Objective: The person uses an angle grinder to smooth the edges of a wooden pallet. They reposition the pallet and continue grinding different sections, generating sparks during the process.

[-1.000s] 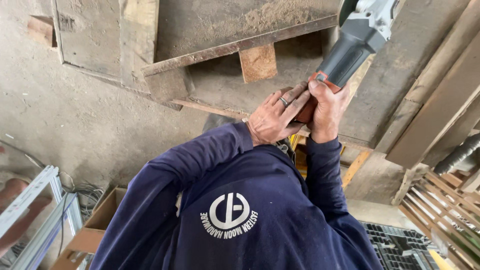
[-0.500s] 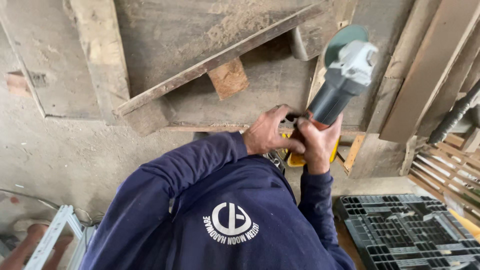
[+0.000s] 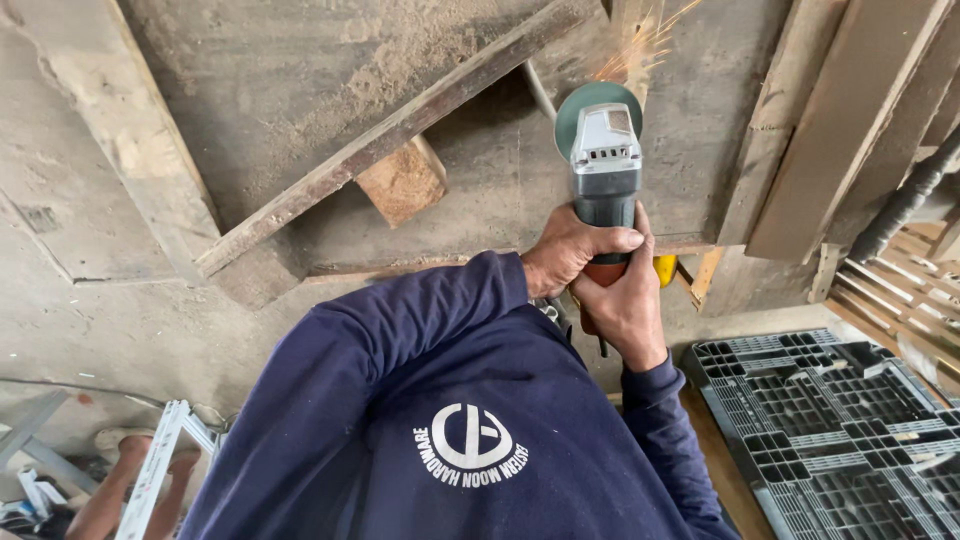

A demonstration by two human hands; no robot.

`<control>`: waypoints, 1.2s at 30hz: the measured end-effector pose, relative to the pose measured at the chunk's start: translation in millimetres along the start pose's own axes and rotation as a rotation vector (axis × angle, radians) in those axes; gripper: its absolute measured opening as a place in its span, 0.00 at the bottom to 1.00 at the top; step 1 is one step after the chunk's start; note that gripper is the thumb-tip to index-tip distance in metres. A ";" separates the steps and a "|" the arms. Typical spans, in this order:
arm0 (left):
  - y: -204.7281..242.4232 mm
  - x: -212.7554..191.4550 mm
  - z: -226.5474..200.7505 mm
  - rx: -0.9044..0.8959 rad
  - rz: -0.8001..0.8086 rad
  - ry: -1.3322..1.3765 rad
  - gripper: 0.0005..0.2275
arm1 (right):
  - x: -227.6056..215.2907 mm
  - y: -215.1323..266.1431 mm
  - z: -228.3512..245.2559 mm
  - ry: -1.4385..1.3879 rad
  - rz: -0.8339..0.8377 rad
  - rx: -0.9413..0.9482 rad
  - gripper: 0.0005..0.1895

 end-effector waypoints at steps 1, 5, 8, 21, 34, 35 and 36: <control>-3.8 1.8 -1.9 -0.005 0.003 -0.002 0.18 | -4.0 -4.8 2.9 0.002 0.009 0.018 0.54; -12.7 8.3 -2.3 -0.017 -0.013 0.012 0.18 | -14.0 -15.0 8.0 0.002 0.037 0.030 0.55; -9.8 16.9 0.2 -0.011 0.003 -0.030 0.19 | -22.5 -11.3 10.5 0.064 0.047 0.019 0.55; -17.1 26.4 1.8 0.007 0.013 0.041 0.17 | -33.7 -16.2 14.5 0.055 0.075 0.059 0.52; -25.9 32.0 2.4 0.019 -0.011 0.008 0.19 | -41.6 -26.9 11.8 0.022 0.111 -0.037 0.54; -29.1 32.6 2.9 0.003 -0.010 0.002 0.19 | -42.5 -31.3 11.4 -0.006 0.118 -0.011 0.54; -35.9 32.5 1.2 -0.002 0.011 0.000 0.19 | -43.5 -35.4 11.2 -0.034 0.124 0.016 0.54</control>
Point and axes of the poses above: each hand's wrist, its own y-axis away from the middle knuckle, its own x-axis out of the palm, z = x × y, the point moved 3 cm from there along -y, towards the middle knuckle, and after that the axes turned 10 degrees about y, right-handed, at the moved point
